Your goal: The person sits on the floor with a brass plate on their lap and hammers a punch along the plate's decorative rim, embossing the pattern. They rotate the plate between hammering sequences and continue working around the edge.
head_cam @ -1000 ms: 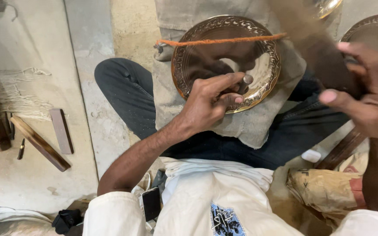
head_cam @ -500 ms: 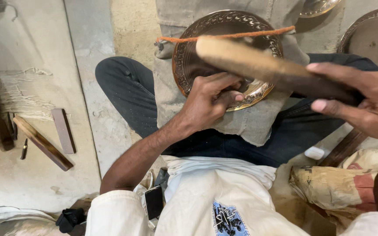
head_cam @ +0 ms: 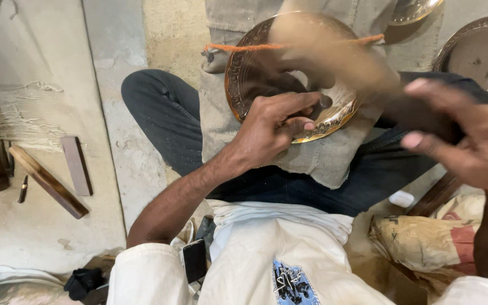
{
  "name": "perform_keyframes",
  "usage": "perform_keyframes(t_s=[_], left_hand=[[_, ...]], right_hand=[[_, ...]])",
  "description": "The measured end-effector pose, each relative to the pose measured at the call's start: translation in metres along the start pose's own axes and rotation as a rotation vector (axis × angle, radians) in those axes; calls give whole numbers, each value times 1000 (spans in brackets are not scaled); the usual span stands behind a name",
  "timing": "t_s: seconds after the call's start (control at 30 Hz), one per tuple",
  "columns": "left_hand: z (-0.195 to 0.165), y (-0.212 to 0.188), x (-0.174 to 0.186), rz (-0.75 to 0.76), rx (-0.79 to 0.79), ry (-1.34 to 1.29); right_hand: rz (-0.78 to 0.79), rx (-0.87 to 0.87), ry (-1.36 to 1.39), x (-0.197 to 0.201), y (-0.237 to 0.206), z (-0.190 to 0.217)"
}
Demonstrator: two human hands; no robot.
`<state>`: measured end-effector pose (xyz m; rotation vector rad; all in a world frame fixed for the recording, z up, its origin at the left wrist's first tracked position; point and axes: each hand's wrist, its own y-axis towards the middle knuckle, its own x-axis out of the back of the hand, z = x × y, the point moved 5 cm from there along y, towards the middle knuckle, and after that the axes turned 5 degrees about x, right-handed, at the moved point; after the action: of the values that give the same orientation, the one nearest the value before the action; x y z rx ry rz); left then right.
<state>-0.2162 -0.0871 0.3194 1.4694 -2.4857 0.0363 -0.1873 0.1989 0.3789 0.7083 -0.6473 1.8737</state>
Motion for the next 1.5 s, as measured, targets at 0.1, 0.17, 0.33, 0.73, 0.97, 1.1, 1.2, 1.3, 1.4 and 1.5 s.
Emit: perform_keyframes(t_s=[0.1, 0.17, 0.33, 0.73, 0.97, 1.1, 1.2, 1.3, 1.4, 1.5], left_hand=[[3, 0, 1, 7, -4, -24], [4, -2, -1, 7, 16, -34], [5, -5, 2, -80, 59, 15], [4, -5, 3, -77, 84, 1], [12, -5, -1, -53, 107, 19], [7, -4, 2, -52, 87, 15], [2, -6, 5, -56, 81, -12], [1, -4, 7, -40, 100, 6], [1, -3, 6, -29, 90, 1], [4, -3, 5, -16, 111, 15]], right_hand=[[93, -91, -43, -7, -2, -2], [34, 57, 91, -5, -2, 7], [-69, 166, -3, 6, 0, 8], [-60, 335, 136, -3, 28, 23], [-145, 11, 524, -4, 20, 8], [63, -135, 24, -10, 12, 4], [-90, -33, 244, -6, 9, 6], [33, 86, 92, -11, 8, 6], [-105, 216, 214, -7, 4, 9], [-6, 208, 92, -13, 1, 8]])
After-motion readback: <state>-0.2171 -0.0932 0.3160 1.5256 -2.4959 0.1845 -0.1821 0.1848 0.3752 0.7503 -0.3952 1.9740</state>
